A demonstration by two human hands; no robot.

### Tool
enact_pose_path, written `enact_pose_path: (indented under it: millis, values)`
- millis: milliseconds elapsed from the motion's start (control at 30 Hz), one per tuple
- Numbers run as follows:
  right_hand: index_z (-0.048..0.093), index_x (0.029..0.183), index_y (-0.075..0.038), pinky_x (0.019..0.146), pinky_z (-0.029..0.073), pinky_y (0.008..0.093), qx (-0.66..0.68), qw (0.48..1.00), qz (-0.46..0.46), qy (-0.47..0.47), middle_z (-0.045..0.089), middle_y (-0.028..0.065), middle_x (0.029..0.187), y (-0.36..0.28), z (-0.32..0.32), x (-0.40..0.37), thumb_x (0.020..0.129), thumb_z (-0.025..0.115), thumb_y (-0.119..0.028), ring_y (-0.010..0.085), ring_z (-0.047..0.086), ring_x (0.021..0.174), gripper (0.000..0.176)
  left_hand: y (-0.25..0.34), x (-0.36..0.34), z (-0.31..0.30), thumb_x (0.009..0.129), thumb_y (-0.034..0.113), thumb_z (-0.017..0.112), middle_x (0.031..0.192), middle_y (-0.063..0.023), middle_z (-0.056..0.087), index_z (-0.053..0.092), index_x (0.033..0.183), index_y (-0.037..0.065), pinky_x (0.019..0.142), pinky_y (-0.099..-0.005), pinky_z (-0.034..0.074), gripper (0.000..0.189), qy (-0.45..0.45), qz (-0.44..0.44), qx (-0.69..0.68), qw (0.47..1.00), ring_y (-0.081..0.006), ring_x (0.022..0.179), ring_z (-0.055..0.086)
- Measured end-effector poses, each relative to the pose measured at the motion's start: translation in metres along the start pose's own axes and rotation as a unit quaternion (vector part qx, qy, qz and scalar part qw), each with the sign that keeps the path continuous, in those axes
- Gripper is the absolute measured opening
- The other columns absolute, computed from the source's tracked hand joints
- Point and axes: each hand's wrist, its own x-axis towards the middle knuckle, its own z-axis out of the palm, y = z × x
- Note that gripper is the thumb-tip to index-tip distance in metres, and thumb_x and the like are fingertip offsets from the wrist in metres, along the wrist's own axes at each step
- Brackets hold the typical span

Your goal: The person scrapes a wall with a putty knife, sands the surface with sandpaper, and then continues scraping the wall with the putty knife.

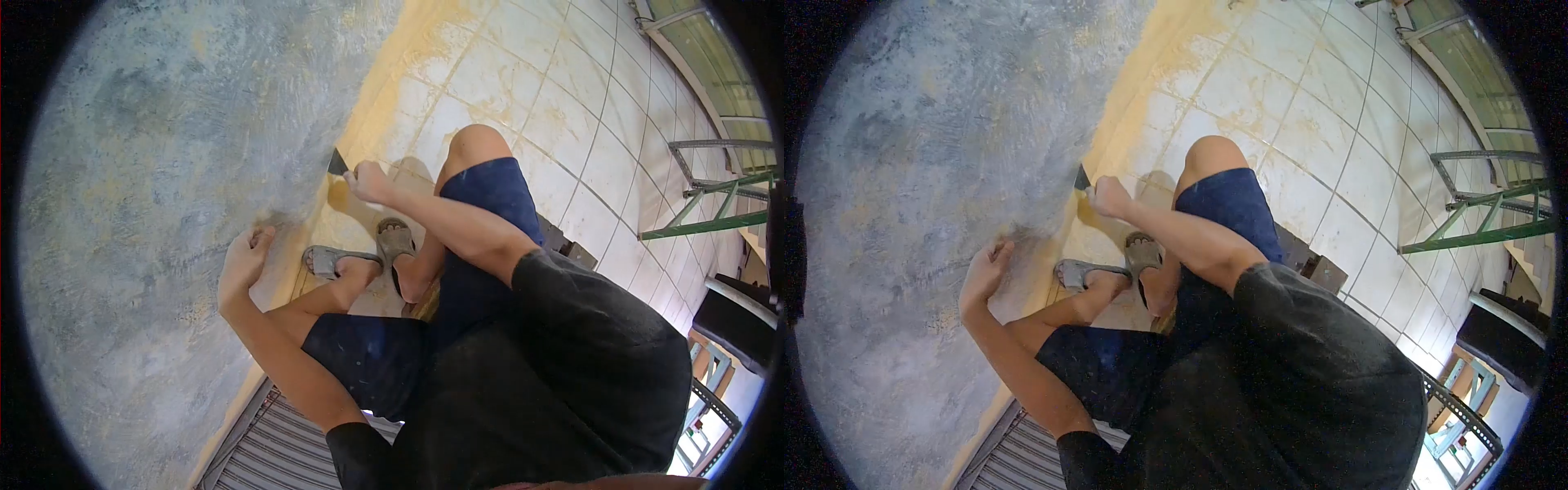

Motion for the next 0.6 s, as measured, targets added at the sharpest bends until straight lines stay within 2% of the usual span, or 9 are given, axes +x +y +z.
enact_pose_path:
  millis: [67,200,300,367,400,467,600]
  values:
    - [0.061,0.074,0.013,0.077,0.05,0.0491,0.007,1.0,0.003,-0.007,0.06,0.0365,0.079,0.0,-0.002,0.003,0.085,0.057,-0.029,0.0483,0.062,0.082,0.044,-0.012,0.003,0.005,0.092,0.041,0.056,0.101,-0.0217,0.065,0.06,0.113,-0.002,0.083,-0.0381,0.045,0.048,0.02,0.021,-0.001,1.0,-0.0313,0.093,0.062]
    - [0.061,0.075,0.013,0.077,0.05,0.0489,0.008,0.999,0.041,-0.032,0.06,0.0368,0.08,0.011,-0.012,0.008,0.084,0.057,-0.029,0.0482,0.062,0.082,0.043,-0.012,0.005,0.005,0.092,0.041,0.055,0.101,-0.0217,0.065,0.06,0.112,-0.003,0.082,-0.0384,0.045,0.048,0.005,0.014,0.032,0.999,-0.0314,0.092,0.061]
    - [0.061,0.077,0.013,0.077,0.05,0.0484,0.005,1.0,0.021,-0.017,0.06,0.0364,0.081,0.001,-0.005,-0.001,0.085,0.057,-0.028,0.0477,0.062,0.083,0.042,-0.006,0.0,0.002,0.091,0.042,0.056,0.099,-0.0211,0.065,0.06,0.11,-0.003,0.082,-0.0384,0.045,0.049,0.011,0.008,0.027,1.0,-0.0311,0.091,0.061]
    - [0.061,0.073,0.012,0.073,0.05,0.0482,0.008,1.0,0.009,-0.005,0.059,0.0358,0.077,0.002,-0.002,0.002,0.084,0.058,-0.028,0.0472,0.062,0.078,0.042,-0.021,0.003,0.01,0.091,0.041,0.057,0.095,-0.0195,0.065,0.061,0.108,-0.004,0.081,-0.0383,0.045,0.048,0.042,0.058,-0.019,0.997,-0.0303,0.088,0.061]
    - [0.062,0.069,0.012,0.07,0.05,0.048,0.009,1.0,-0.001,0.007,0.059,0.0352,0.072,0.008,0.002,0.001,0.083,0.059,-0.028,0.0466,0.062,0.072,0.042,-0.021,0.005,0.008,0.091,0.041,0.057,0.095,-0.0195,0.065,0.061,0.108,-0.004,0.081,-0.0383,0.045,0.048,0.039,0.056,-0.02,0.997,-0.0303,0.088,0.061]
    - [0.062,0.069,0.012,0.07,0.05,0.0481,0.002,1.0,0.015,0.002,0.059,0.0352,0.072,0.023,0.002,0.005,0.083,0.059,-0.028,0.0466,0.063,0.072,0.042,-0.019,0.007,0.005,0.09,0.041,0.058,0.095,-0.019,0.065,0.061,0.109,-0.004,0.081,-0.038,0.045,0.048,-0.006,-0.026,0.022,0.999,-0.03,0.089,0.061]
    - [0.062,0.068,0.011,0.069,0.05,0.0482,-0.008,1.0,0.006,-0.004,0.059,0.0347,0.072,0.011,0.001,0.006,0.083,0.059,-0.028,0.0462,0.063,0.072,0.042,-0.001,-0.003,0.0,0.09,0.042,0.058,0.097,-0.0195,0.065,0.06,0.111,-0.004,0.083,-0.0376,0.045,0.05,0.003,-0.01,-0.008,1.0,-0.0302,0.091,0.061]
